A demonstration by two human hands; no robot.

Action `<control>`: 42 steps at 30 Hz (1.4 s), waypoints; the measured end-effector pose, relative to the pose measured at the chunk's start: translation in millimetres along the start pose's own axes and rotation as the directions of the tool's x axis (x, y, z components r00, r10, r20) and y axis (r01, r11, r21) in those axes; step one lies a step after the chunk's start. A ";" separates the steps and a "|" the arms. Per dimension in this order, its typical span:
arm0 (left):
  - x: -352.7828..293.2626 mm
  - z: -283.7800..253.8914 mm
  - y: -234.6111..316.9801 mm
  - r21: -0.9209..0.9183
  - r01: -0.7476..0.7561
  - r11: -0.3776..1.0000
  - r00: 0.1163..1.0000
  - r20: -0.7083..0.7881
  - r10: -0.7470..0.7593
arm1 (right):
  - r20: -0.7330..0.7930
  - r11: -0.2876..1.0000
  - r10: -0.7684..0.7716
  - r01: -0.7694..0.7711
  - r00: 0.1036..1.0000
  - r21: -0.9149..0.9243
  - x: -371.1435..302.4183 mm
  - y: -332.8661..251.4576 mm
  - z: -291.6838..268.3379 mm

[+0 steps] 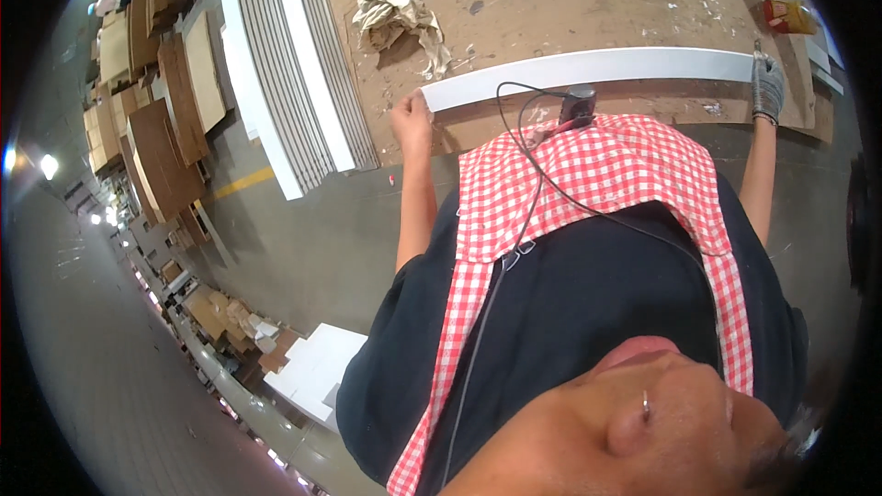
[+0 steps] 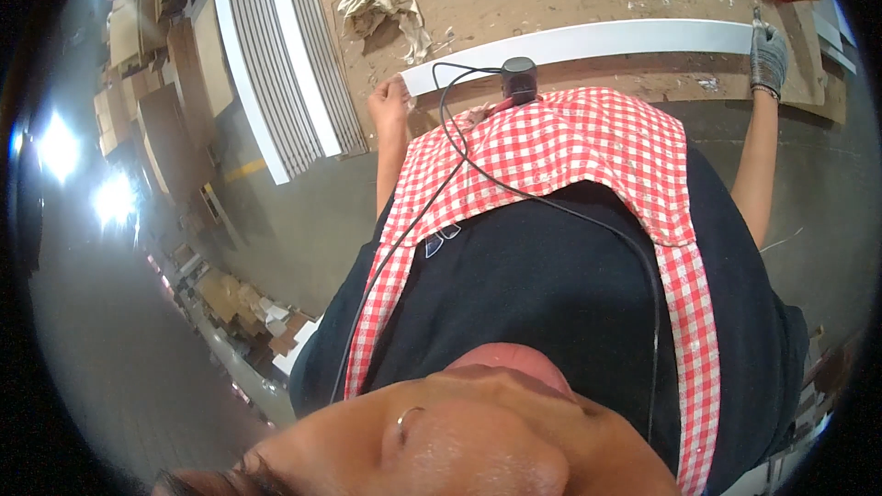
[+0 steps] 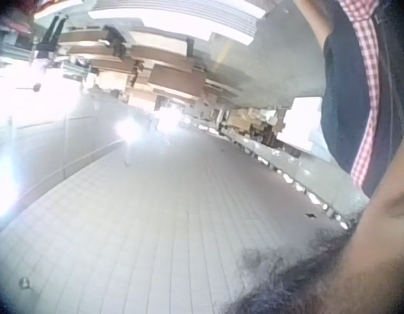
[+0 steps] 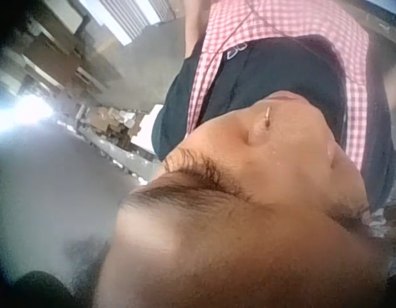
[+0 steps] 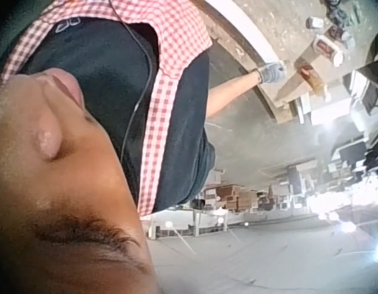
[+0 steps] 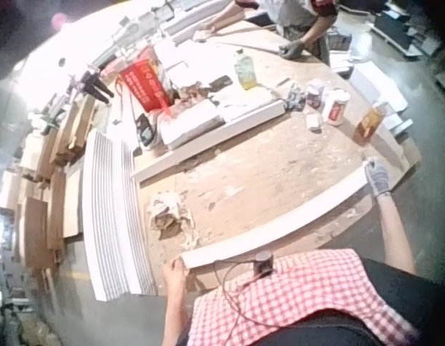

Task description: The recorder uses a rag to wipe down and clean white wooden furniture components on a workbench.

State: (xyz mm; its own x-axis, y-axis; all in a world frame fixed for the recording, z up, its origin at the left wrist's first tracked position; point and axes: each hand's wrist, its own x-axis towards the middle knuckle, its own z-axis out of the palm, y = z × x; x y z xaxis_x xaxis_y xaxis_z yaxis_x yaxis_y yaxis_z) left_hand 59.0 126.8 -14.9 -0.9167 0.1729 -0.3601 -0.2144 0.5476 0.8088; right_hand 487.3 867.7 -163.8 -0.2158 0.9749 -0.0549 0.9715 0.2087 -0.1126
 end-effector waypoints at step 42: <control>-29.6 -37.5 9.8 -0.175 -0.283 0.943 0.956 -0.135 0.262 | 0.085 0.827 -0.418 0.340 0.904 0.448 -272.2 -259.2 -82.3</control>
State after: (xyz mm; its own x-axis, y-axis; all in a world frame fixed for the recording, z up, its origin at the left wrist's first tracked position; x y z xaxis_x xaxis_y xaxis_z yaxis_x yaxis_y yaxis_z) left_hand 71.5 96.4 21.2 -0.9777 0.1984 -0.0696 -0.0016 0.3238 0.9461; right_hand 302.3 554.6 -38.1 -0.6098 0.7878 -0.0866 0.6856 0.4696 -0.5563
